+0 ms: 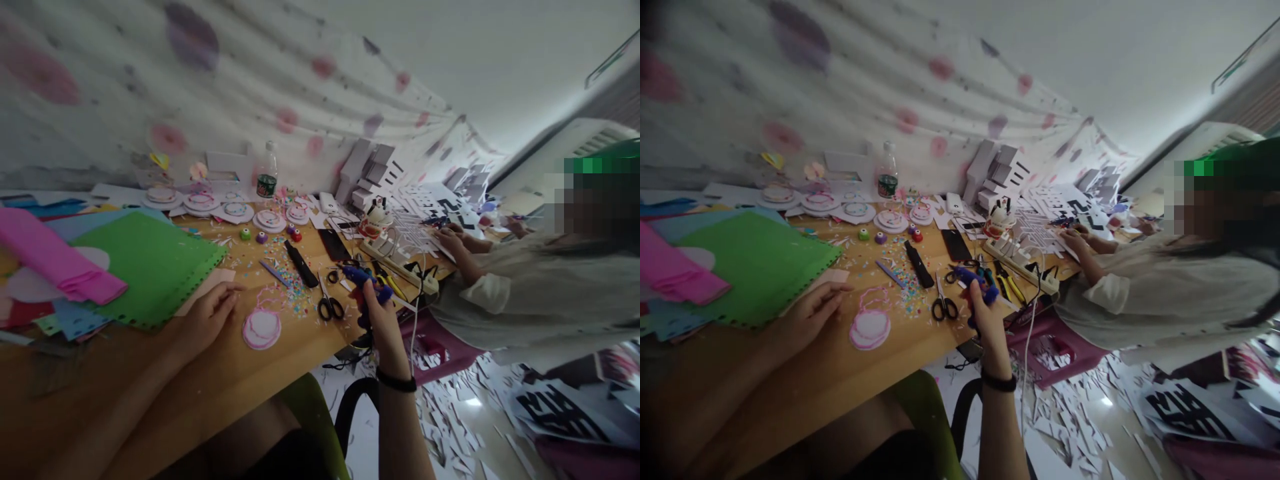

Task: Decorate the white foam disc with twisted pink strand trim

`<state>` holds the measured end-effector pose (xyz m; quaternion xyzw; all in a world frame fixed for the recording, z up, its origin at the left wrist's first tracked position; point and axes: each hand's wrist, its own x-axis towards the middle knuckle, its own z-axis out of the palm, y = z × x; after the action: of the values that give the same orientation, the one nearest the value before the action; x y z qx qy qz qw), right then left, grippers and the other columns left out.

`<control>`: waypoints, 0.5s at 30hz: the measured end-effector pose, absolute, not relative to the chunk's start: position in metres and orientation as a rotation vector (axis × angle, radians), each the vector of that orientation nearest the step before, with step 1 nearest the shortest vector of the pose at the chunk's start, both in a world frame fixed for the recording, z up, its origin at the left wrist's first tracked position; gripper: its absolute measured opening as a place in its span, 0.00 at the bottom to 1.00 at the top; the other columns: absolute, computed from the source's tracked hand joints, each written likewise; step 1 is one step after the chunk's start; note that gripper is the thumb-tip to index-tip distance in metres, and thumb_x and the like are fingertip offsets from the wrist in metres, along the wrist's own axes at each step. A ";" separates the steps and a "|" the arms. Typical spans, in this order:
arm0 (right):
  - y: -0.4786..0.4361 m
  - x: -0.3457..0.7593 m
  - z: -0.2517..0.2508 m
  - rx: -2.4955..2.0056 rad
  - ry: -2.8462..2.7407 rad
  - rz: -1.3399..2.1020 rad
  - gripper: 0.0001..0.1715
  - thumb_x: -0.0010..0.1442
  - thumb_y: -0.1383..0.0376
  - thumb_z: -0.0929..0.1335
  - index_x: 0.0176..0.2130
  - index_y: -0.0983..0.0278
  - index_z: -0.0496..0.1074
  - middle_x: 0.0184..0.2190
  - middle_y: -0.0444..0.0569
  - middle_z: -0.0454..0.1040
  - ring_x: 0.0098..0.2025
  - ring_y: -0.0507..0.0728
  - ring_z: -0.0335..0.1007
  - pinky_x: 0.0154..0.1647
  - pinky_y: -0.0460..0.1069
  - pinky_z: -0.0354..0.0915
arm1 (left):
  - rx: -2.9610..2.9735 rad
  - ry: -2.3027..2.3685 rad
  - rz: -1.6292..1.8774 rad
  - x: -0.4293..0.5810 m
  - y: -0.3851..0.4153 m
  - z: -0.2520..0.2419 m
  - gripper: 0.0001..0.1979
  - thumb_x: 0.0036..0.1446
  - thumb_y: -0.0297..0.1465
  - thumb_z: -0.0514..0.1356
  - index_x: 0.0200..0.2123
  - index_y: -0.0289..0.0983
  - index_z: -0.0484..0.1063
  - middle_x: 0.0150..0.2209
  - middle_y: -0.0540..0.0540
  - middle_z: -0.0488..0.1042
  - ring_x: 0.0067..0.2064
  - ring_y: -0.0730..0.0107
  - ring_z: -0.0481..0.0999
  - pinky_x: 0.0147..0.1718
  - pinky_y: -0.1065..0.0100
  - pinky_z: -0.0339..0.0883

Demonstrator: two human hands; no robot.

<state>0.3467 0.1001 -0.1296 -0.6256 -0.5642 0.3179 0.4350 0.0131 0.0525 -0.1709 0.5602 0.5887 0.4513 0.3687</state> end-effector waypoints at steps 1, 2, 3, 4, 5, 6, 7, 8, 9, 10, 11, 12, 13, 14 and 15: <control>0.117 0.349 -0.128 -1.564 -1.406 0.759 0.39 0.57 0.31 0.63 0.30 0.63 0.75 0.22 0.47 0.71 0.23 0.54 0.66 0.19 0.46 0.58 | 1.442 1.523 1.151 0.014 0.051 -0.171 0.20 0.59 0.45 0.54 0.44 0.38 0.73 0.23 0.54 0.68 0.27 0.64 0.72 0.30 0.65 0.66; 0.133 0.349 -0.126 -1.567 -1.417 0.735 0.39 0.55 0.32 0.64 0.31 0.64 0.75 0.23 0.48 0.72 0.23 0.55 0.66 0.19 0.46 0.58 | 1.445 1.532 1.143 0.015 0.050 -0.170 0.20 0.59 0.46 0.54 0.44 0.38 0.73 0.21 0.55 0.66 0.25 0.64 0.70 0.28 0.65 0.64; 0.149 0.347 -0.125 -1.567 -1.436 0.717 0.38 0.54 0.32 0.66 0.31 0.64 0.75 0.23 0.47 0.72 0.24 0.55 0.67 0.19 0.46 0.58 | 1.446 1.538 1.136 0.017 0.050 -0.170 0.20 0.59 0.47 0.53 0.43 0.38 0.74 0.19 0.56 0.65 0.24 0.64 0.69 0.27 0.65 0.63; 0.164 0.344 -0.124 -1.564 -1.462 0.704 0.36 0.53 0.34 0.67 0.31 0.64 0.75 0.22 0.47 0.72 0.24 0.55 0.67 0.20 0.46 0.59 | 1.444 1.541 1.130 0.018 0.049 -0.170 0.21 0.59 0.47 0.53 0.41 0.38 0.74 0.18 0.56 0.64 0.23 0.64 0.69 0.26 0.65 0.62; 0.177 0.339 -0.124 -1.558 -1.496 0.695 0.33 0.52 0.36 0.69 0.29 0.64 0.74 0.21 0.46 0.71 0.24 0.55 0.66 0.21 0.47 0.59 | 1.442 1.541 1.127 0.019 0.048 -0.170 0.21 0.59 0.48 0.53 0.40 0.38 0.74 0.18 0.56 0.63 0.22 0.64 0.69 0.26 0.65 0.62; 0.188 0.333 -0.125 -1.548 -1.531 0.685 0.30 0.52 0.39 0.71 0.28 0.63 0.74 0.20 0.44 0.71 0.24 0.54 0.66 0.22 0.47 0.60 | 1.438 1.539 1.126 0.020 0.048 -0.169 0.21 0.59 0.49 0.53 0.39 0.38 0.74 0.17 0.56 0.63 0.22 0.64 0.68 0.26 0.65 0.63; 0.198 0.327 -0.127 -1.539 -1.564 0.674 0.27 0.53 0.42 0.73 0.27 0.63 0.73 0.20 0.43 0.70 0.24 0.54 0.66 0.24 0.48 0.62 | 1.434 1.534 1.129 0.021 0.048 -0.169 0.21 0.59 0.49 0.52 0.38 0.38 0.73 0.17 0.57 0.62 0.22 0.64 0.68 0.26 0.65 0.65; 0.206 0.320 -0.130 -1.532 -1.591 0.657 0.24 0.54 0.46 0.74 0.26 0.63 0.72 0.20 0.42 0.70 0.24 0.53 0.66 0.27 0.48 0.63 | 1.429 1.529 1.136 0.021 0.047 -0.168 0.21 0.59 0.49 0.52 0.37 0.39 0.73 0.17 0.57 0.62 0.21 0.65 0.67 0.27 0.65 0.66; 0.211 0.315 -0.133 -1.528 -1.609 0.635 0.22 0.55 0.49 0.75 0.25 0.63 0.71 0.21 0.41 0.70 0.25 0.53 0.67 0.29 0.48 0.65 | 1.422 1.527 1.146 0.021 0.047 -0.166 0.20 0.59 0.50 0.52 0.36 0.40 0.72 0.17 0.57 0.61 0.21 0.65 0.67 0.28 0.65 0.67; 0.215 0.310 -0.136 -1.528 -1.618 0.609 0.20 0.55 0.52 0.76 0.25 0.64 0.71 0.22 0.41 0.71 0.26 0.52 0.67 0.31 0.49 0.66 | 1.414 1.528 1.157 0.021 0.047 -0.165 0.19 0.59 0.50 0.53 0.34 0.40 0.71 0.16 0.57 0.61 0.20 0.66 0.66 0.27 0.65 0.68; 0.217 0.306 -0.140 -1.527 -1.618 0.580 0.19 0.55 0.54 0.76 0.26 0.64 0.71 0.23 0.41 0.71 0.27 0.53 0.68 0.33 0.50 0.67 | 1.405 1.532 1.167 0.021 0.047 -0.164 0.19 0.58 0.50 0.53 0.33 0.41 0.70 0.16 0.57 0.61 0.20 0.66 0.66 0.27 0.65 0.67; 0.217 0.304 -0.142 -1.526 -1.609 0.549 0.18 0.54 0.54 0.76 0.27 0.64 0.71 0.24 0.42 0.73 0.28 0.54 0.69 0.35 0.51 0.67 | 1.395 1.536 1.177 0.021 0.047 -0.164 0.19 0.58 0.51 0.54 0.31 0.42 0.69 0.16 0.57 0.62 0.20 0.67 0.66 0.25 0.66 0.66; 0.215 0.304 -0.143 -1.522 -1.595 0.519 0.18 0.53 0.54 0.76 0.29 0.64 0.72 0.26 0.45 0.74 0.30 0.56 0.71 0.36 0.52 0.68 | 1.386 1.540 1.186 0.021 0.047 -0.163 0.19 0.57 0.51 0.55 0.29 0.42 0.68 0.17 0.56 0.63 0.20 0.67 0.67 0.24 0.67 0.64; 0.210 0.305 -0.142 -1.517 -1.573 0.486 0.20 0.50 0.52 0.76 0.31 0.65 0.73 0.29 0.48 0.76 0.33 0.59 0.72 0.38 0.54 0.68 | 1.377 1.542 1.195 0.021 0.047 -0.164 0.19 0.57 0.52 0.56 0.28 0.42 0.68 0.17 0.56 0.64 0.20 0.67 0.67 0.23 0.68 0.62; 0.203 0.308 -0.140 -1.512 -1.547 0.450 0.23 0.48 0.51 0.77 0.34 0.65 0.74 0.32 0.51 0.78 0.36 0.62 0.73 0.41 0.56 0.69 | 1.370 1.540 1.202 0.021 0.047 -0.164 0.20 0.56 0.52 0.58 0.27 0.42 0.67 0.17 0.55 0.66 0.20 0.68 0.68 0.22 0.68 0.61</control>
<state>0.3080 0.2033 -0.1396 -0.6114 -0.6254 0.1821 0.4493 0.0207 0.0472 -0.1645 0.5337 0.5999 0.4682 0.3689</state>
